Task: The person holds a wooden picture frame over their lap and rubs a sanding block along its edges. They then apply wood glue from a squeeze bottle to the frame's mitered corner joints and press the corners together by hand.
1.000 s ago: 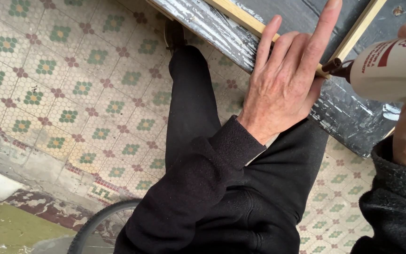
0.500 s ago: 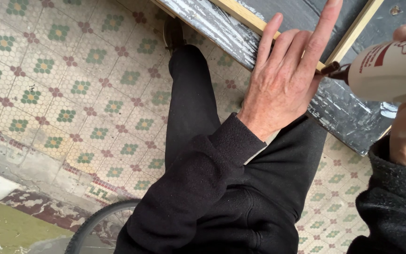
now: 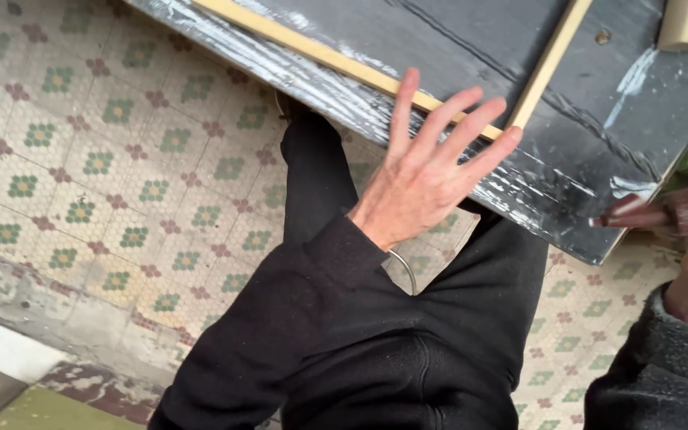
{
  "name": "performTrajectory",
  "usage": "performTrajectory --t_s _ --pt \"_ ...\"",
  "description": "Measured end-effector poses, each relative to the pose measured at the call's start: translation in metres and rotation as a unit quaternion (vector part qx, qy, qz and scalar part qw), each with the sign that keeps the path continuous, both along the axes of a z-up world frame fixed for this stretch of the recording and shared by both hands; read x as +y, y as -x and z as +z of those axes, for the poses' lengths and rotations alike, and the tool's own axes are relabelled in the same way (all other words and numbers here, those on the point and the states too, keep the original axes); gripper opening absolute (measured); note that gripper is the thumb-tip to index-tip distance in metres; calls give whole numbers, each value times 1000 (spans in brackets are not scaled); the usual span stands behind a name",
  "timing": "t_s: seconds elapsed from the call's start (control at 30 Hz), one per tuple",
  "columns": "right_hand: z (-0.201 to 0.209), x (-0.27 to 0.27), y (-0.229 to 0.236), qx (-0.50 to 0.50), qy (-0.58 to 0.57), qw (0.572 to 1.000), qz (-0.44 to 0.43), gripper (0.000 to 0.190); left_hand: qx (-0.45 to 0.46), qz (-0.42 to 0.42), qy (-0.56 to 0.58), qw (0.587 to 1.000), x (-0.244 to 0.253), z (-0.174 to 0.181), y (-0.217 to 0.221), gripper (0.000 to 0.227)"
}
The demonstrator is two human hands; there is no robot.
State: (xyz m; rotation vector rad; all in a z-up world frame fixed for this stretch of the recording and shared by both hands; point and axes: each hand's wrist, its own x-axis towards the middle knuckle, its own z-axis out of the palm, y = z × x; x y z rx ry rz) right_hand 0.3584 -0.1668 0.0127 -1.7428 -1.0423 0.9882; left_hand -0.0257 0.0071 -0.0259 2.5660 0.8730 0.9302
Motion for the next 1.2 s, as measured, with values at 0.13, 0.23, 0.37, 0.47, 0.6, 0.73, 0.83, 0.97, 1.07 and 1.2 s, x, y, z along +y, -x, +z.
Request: performTrajectory --t_s 0.13,0.23,0.37,0.47,0.6,0.73,0.83,0.97,1.07,1.2 --pt "11 1 58 67 38 995 -67 57 38 -21 -21 999 3 17 3 69" --pt "20 6 74 165 -73 977 -114 43 92 -16 -32 995 2 28 2 82" --pt "21 1 81 271 -193 929 -160 32 123 -38 -35 991 -1 30 -6 87" --pt "19 -8 79 279 -216 920 -169 31 157 -53 -55 985 0 32 -12 93" --pt "21 -26 69 308 -226 908 -172 29 179 -68 -55 980 2 35 -16 95" --pt "10 -37 61 353 -234 890 -167 28 160 -16 -139 977 4 72 -4 101" --pt "4 -60 54 369 -237 880 -183 30 -74 8 70 995 -20 95 16 82" --pt "18 -45 63 432 -247 850 -174 35 -324 131 472 810 -86 35 20 38" --pt "34 -35 75 477 -243 831 -150 36 -547 103 697 452 -95 21 -1 53" --pt "35 -51 78 482 -246 826 -158 32 -695 -81 689 187 -97 45 -24 75"
